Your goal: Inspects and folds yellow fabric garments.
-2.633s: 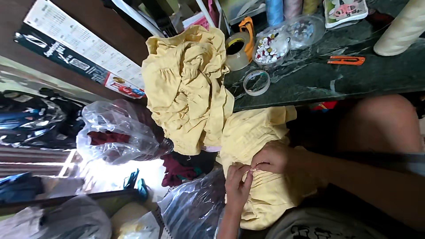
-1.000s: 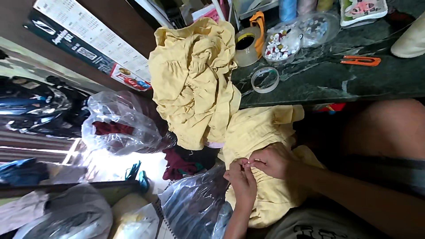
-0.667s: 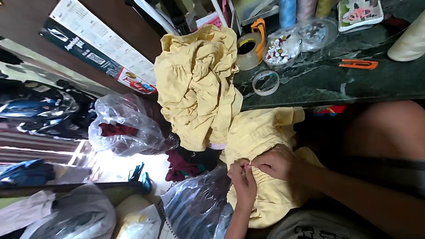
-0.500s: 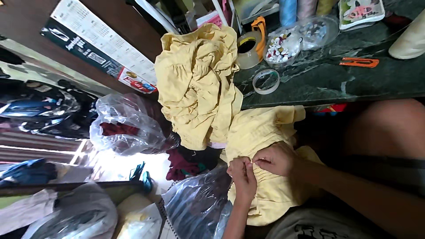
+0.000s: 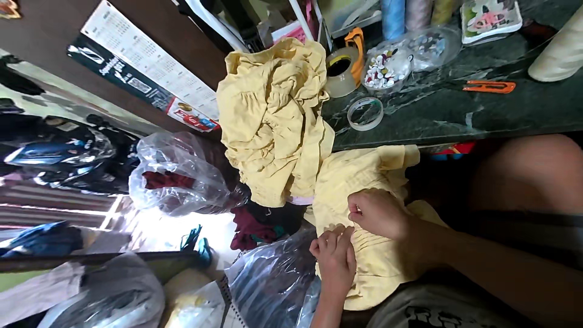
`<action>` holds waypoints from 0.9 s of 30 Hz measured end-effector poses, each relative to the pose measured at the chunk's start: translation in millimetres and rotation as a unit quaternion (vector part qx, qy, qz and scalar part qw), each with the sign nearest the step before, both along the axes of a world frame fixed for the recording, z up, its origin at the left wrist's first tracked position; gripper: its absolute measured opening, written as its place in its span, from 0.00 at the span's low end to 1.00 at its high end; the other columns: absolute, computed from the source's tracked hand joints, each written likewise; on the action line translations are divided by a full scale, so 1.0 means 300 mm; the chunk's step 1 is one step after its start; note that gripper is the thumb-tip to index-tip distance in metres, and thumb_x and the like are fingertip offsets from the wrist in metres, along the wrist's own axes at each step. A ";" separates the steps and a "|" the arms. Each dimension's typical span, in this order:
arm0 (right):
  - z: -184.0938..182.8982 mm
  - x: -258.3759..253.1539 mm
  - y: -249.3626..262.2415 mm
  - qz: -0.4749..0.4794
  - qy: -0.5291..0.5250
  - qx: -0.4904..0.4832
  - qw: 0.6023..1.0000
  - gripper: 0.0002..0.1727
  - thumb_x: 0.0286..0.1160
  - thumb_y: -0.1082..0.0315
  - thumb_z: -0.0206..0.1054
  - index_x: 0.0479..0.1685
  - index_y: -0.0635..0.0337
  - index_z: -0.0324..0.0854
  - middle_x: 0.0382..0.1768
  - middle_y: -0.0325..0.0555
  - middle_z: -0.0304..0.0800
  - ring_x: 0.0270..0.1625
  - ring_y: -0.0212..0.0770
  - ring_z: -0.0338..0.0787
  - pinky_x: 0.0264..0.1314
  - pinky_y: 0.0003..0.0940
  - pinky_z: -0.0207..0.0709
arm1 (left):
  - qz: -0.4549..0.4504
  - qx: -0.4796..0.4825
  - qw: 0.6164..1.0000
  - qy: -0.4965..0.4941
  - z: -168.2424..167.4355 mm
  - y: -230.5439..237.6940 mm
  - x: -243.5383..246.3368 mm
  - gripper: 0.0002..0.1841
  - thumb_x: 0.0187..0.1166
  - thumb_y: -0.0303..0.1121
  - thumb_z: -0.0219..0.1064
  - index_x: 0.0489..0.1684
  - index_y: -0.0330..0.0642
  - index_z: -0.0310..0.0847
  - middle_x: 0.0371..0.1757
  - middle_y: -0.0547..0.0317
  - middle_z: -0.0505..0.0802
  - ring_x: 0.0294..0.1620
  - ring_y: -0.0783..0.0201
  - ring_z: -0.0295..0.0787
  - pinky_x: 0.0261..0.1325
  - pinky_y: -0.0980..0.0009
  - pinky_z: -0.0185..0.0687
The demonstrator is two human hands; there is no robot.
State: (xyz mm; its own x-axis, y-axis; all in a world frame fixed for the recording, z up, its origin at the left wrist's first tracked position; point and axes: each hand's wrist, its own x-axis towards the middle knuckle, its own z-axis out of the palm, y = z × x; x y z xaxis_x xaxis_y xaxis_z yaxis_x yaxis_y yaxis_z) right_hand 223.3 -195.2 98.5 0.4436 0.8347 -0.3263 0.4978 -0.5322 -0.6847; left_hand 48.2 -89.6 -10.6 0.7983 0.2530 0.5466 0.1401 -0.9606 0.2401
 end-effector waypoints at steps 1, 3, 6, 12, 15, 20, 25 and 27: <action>0.016 0.007 0.005 0.001 -0.005 0.004 1.000 0.13 0.84 0.63 0.64 0.50 0.63 0.87 0.48 0.58 0.90 0.56 0.58 0.88 0.58 0.60 0.77 | 0.002 0.020 1.000 0.018 0.005 -0.005 -0.006 0.17 0.80 0.35 0.55 0.55 0.56 0.92 0.59 0.60 0.94 0.60 0.57 0.84 0.68 0.50 0.60; 0.042 0.013 0.026 -0.006 -0.066 0.039 0.997 0.13 0.85 0.61 0.63 0.51 0.60 0.87 0.45 0.56 0.92 0.53 0.57 0.90 0.56 0.60 0.80 | 0.008 0.044 0.998 0.041 0.021 -0.024 -0.008 0.19 0.80 0.33 0.56 0.63 0.53 0.89 0.63 0.59 0.93 0.59 0.57 0.86 0.65 0.50 0.65; 0.053 0.040 0.102 0.026 -0.198 0.070 0.977 0.18 0.81 0.53 0.69 0.57 0.56 0.85 0.40 0.51 0.92 0.47 0.56 0.92 0.49 0.58 0.80 | 0.023 0.049 0.996 0.076 0.054 -0.055 -0.003 0.25 0.76 0.29 0.59 0.74 0.54 0.83 0.65 0.55 0.91 0.58 0.53 0.87 0.60 0.47 0.69; -0.011 0.094 0.204 0.114 -0.209 0.071 0.969 0.13 0.88 0.65 0.58 0.53 0.60 0.87 0.43 0.56 0.92 0.50 0.61 0.91 0.50 0.63 0.80 | -0.112 -0.076 0.983 0.125 0.044 -0.096 -0.049 0.24 0.91 0.42 0.45 0.81 0.61 0.77 0.85 0.48 0.76 0.88 0.41 0.65 0.84 0.44 0.62; -0.025 0.125 0.201 0.019 -0.246 0.166 0.955 0.12 0.86 0.63 0.59 0.48 0.54 0.89 0.34 0.51 0.92 0.41 0.58 0.93 0.39 0.60 0.82 | -0.156 -0.164 0.963 0.147 0.006 -0.088 -0.065 0.30 0.93 0.57 0.33 0.86 0.65 0.71 0.93 0.48 0.62 0.95 0.39 0.42 0.92 0.40 0.41; -0.155 0.137 0.166 -0.078 -0.306 0.225 0.922 0.10 0.82 0.67 0.62 0.40 0.58 0.88 0.28 0.52 0.90 0.34 0.56 0.93 0.31 0.56 0.82 | -0.168 -0.194 0.954 0.155 0.018 -0.073 -0.065 0.30 0.92 0.60 0.35 0.86 0.66 0.70 0.94 0.50 0.62 0.96 0.38 0.41 0.90 0.32 0.36; -0.137 0.185 -0.006 -0.112 -0.207 0.226 0.945 0.23 0.87 0.51 0.61 0.71 0.53 0.83 0.38 0.54 0.94 0.39 0.58 0.94 0.42 0.63 0.85 | -0.114 -0.374 0.918 -0.065 0.017 -0.035 -0.066 0.19 0.89 0.44 0.57 0.66 0.45 0.83 0.68 0.60 0.88 0.73 0.65 0.81 0.78 0.62 0.76; -0.147 0.212 -0.094 -0.149 -0.200 0.243 0.937 0.22 0.86 0.51 0.62 0.67 0.55 0.84 0.37 0.52 0.94 0.37 0.56 0.94 0.41 0.61 0.85 | -0.072 -0.380 0.917 -0.100 0.002 0.007 -0.034 0.14 0.88 0.35 0.54 0.55 0.38 0.84 0.54 0.60 0.91 0.59 0.69 0.86 0.67 0.67 0.81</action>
State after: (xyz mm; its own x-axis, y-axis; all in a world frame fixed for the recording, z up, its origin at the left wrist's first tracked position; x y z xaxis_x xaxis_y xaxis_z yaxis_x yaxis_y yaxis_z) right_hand 287.0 -223.4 54.5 0.6867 0.6611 0.3023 0.6454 -0.3630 -0.6721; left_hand 38.1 -87.5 -10.0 0.7564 0.5210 0.3954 -0.0944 -0.5112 0.8542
